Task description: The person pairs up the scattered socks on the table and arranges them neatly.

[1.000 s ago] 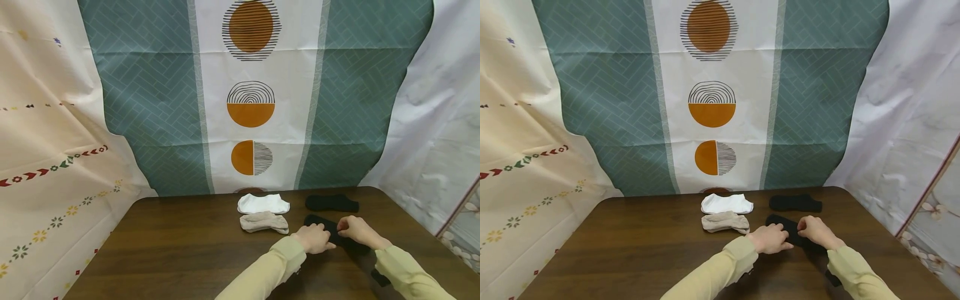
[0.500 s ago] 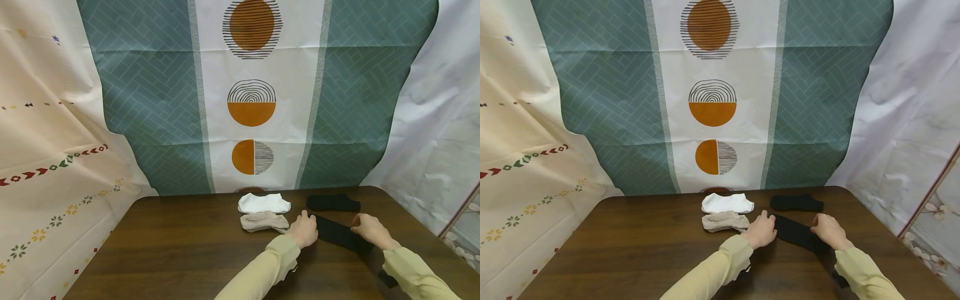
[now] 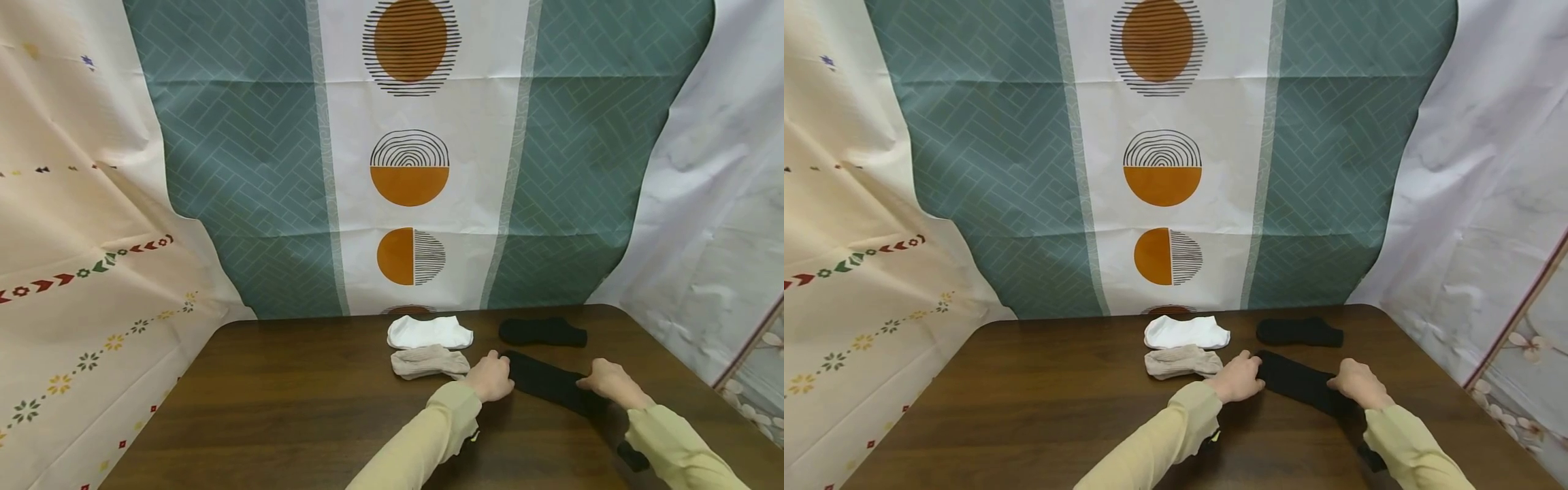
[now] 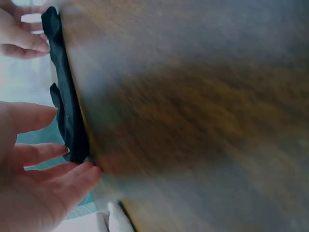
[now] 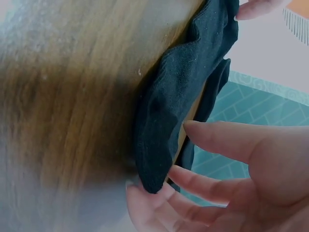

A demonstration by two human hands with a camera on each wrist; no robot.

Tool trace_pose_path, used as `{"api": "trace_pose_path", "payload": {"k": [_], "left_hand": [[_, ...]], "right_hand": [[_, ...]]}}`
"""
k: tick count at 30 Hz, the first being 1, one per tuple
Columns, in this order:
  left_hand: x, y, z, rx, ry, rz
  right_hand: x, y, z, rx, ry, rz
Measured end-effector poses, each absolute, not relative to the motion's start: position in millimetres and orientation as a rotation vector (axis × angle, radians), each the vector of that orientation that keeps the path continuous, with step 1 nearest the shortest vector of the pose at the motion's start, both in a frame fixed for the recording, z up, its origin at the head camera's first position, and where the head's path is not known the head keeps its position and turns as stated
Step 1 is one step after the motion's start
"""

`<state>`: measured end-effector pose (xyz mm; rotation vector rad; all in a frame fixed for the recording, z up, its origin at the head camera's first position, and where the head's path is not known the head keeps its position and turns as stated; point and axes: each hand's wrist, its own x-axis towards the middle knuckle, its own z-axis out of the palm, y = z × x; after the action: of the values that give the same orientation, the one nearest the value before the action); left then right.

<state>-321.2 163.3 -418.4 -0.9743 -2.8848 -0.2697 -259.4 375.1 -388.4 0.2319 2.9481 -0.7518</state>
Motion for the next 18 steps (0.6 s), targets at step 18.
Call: {"api": "trace_pose_path", "payload": {"k": [18], "left_hand": [[-320.6, 151.3, -414.7, -0.921, -2.652, -0.373]], "right_hand": [[-259.4, 373.3, -390.6, 0.231, 2.957, -0.87]]}}
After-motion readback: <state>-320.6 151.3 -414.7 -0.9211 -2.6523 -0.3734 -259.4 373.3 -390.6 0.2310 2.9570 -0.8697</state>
